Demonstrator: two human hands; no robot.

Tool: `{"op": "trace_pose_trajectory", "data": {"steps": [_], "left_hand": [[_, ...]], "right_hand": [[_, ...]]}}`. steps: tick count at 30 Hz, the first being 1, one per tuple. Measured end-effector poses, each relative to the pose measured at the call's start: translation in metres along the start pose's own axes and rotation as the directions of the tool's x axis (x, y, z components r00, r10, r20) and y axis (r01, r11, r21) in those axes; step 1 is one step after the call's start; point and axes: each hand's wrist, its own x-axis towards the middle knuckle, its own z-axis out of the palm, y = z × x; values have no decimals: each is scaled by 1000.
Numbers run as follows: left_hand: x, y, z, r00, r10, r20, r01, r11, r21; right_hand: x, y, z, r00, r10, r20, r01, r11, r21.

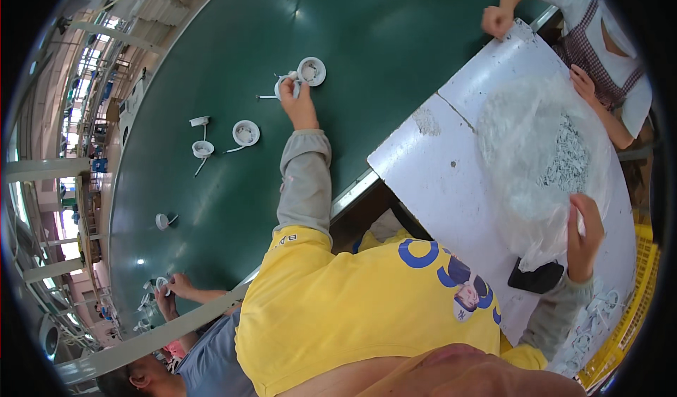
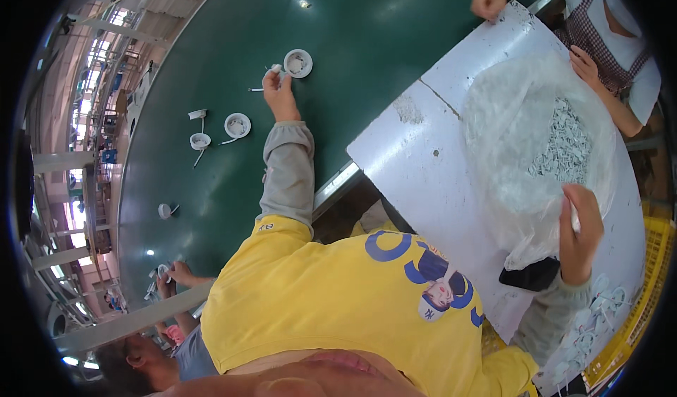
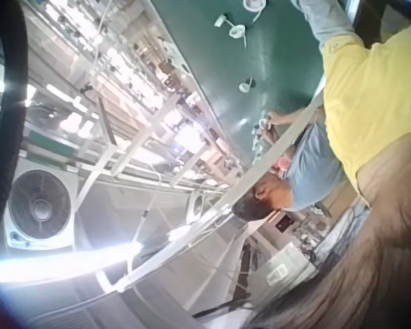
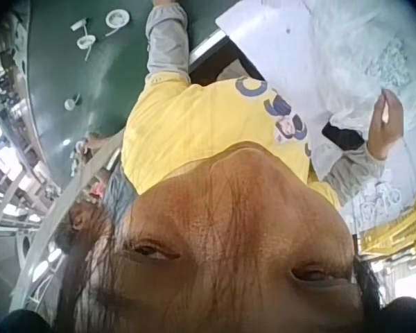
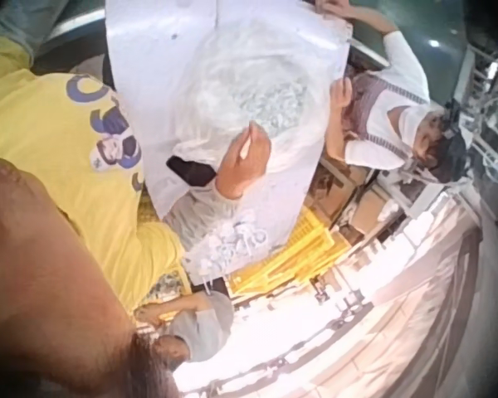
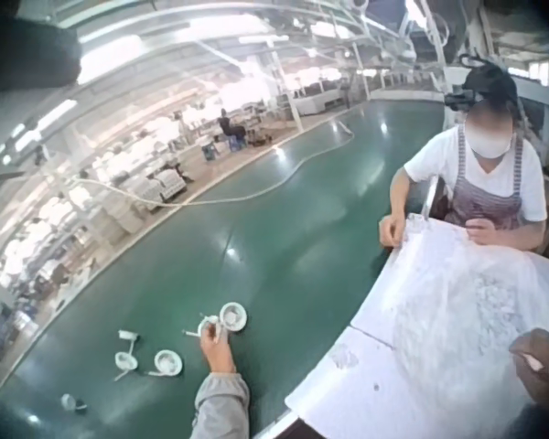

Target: The person assembles circular LED light fixtures by taking plastic clips from a bag, attaching them onto the light housings by hand, and placing the assembled units onto the work surface.

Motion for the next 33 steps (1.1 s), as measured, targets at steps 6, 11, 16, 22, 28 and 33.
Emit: {"op": "trace_pose_trajectory", "data": {"steps": [6,11,16,22,28,33], "left_hand": [[27,4,-11,972,233,-30,-215,933,290],[47,-25,-28,980,-184,75,176,979,107],[40,-33,29,933,-57,356,-14,981,194],[-4,3,117,864,-47,502,49,999,9],[-26,49,115,895,-164,416,362,810,-461],[-48,125,111,825,2,565,416,674,-611]], "right_hand": [[7,45,34,981,62,186,-49,996,-72],[-4,59,38,958,227,178,-226,974,-27],[-5,50,35,960,259,107,-261,965,4],[-9,47,39,975,220,19,-221,974,44],[-8,44,37,954,297,34,-298,953,43],[-8,56,36,970,242,8,-242,969,59]]}}
